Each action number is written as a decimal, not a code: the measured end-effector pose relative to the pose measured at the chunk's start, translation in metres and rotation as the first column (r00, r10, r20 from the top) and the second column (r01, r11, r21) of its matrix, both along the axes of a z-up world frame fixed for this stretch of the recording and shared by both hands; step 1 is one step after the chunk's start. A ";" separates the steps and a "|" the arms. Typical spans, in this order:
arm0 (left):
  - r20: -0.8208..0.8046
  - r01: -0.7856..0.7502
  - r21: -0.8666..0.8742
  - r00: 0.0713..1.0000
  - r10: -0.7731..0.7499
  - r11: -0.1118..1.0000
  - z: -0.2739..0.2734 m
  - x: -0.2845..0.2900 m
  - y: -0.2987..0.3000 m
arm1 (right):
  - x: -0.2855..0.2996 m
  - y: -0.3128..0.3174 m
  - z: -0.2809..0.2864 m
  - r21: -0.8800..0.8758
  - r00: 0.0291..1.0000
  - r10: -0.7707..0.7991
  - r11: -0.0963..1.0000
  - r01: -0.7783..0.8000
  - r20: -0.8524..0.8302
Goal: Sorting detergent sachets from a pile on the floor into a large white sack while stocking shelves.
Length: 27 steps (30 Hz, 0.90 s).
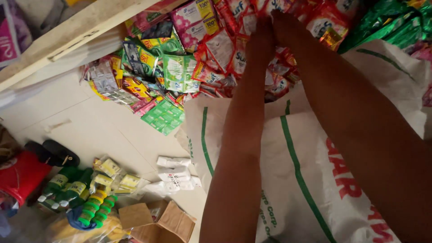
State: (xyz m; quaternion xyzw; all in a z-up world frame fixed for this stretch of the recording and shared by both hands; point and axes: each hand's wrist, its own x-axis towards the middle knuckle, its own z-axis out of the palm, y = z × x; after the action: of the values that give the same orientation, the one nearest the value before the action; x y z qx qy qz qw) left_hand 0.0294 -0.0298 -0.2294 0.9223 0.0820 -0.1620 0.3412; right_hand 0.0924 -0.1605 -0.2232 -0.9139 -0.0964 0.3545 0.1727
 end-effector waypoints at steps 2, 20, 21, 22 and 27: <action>-0.175 -0.032 -0.088 0.984 0.016 0.996 -0.004 -0.006 0.000 | -0.009 0.000 -0.012 0.199 0.990 -0.132 0.973 0.121 0.046; -0.186 -0.552 -0.262 0.834 0.520 0.791 -0.104 -0.017 0.024 | -0.036 0.039 -0.021 -0.026 0.862 0.375 0.920 -0.391 0.341; -0.183 -0.548 -0.264 0.837 0.516 0.794 -0.126 -0.018 0.032 | -0.036 0.047 -0.018 -0.026 0.863 0.371 0.922 -0.386 0.344; -0.148 -0.432 0.005 0.892 0.428 0.902 -0.147 -0.019 0.041 | -0.037 0.056 -0.015 0.226 0.997 -0.032 0.973 0.046 -0.065; -0.039 -0.595 0.069 0.800 0.598 0.801 -0.105 0.004 0.073 | -0.020 0.084 0.051 0.372 0.973 0.110 0.910 -0.181 0.205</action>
State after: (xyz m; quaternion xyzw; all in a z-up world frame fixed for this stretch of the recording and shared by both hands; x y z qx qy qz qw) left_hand 0.0329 0.0433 -0.3345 0.8532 0.3823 -0.0712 0.3476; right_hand 0.0726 -0.0767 -0.1718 -0.8799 -0.2478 0.2565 0.3138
